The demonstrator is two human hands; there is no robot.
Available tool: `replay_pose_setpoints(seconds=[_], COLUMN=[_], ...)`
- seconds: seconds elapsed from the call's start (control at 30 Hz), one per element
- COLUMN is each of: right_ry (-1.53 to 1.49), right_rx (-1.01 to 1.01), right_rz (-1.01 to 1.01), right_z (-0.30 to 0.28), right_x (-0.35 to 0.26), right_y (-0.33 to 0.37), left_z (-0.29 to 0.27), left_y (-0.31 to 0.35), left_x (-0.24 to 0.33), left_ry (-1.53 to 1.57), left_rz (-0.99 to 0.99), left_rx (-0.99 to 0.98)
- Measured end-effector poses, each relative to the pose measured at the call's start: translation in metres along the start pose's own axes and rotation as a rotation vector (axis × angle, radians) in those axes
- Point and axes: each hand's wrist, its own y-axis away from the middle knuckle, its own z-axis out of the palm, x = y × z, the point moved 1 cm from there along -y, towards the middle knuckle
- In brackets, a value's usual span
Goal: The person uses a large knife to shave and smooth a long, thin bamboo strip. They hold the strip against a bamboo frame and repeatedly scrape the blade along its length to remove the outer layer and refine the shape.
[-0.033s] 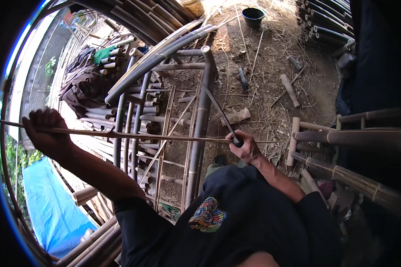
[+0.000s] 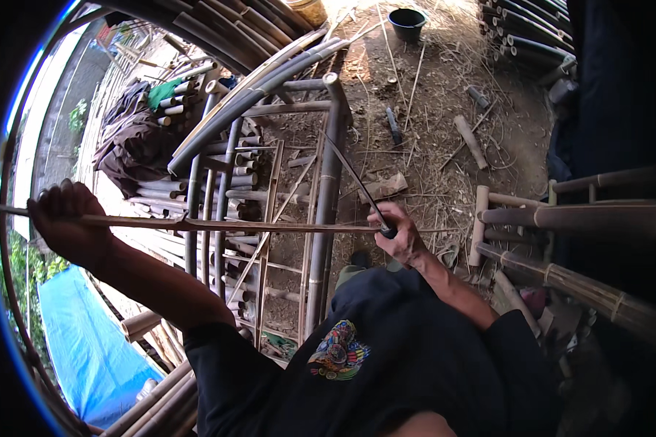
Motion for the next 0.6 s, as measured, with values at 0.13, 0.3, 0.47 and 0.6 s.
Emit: replay_pose_setpoints(seconds=[0.13,0.3,0.47,0.6], right_ry=[0.301,0.288,0.005,0.088], right_rx=[0.246,0.233,0.376,0.459], right_rz=[0.112,0.589,0.786,0.604], right_z=[-0.032,-0.064,-0.046,-0.019], right_x=[0.003,-0.019,-0.042,-0.061], right_y=[0.027,0.071,0.120,0.132], left_z=[0.083,0.133,0.114,0.112], left_y=[0.052,0.127,0.158,0.164], left_x=[-0.007,-0.042,-0.107,-0.113], left_ry=[0.108,0.146,0.075,-0.047], left_rz=[0.111,0.130,0.281,0.309], left_rx=[-0.125,-0.092,-0.345,-0.225])
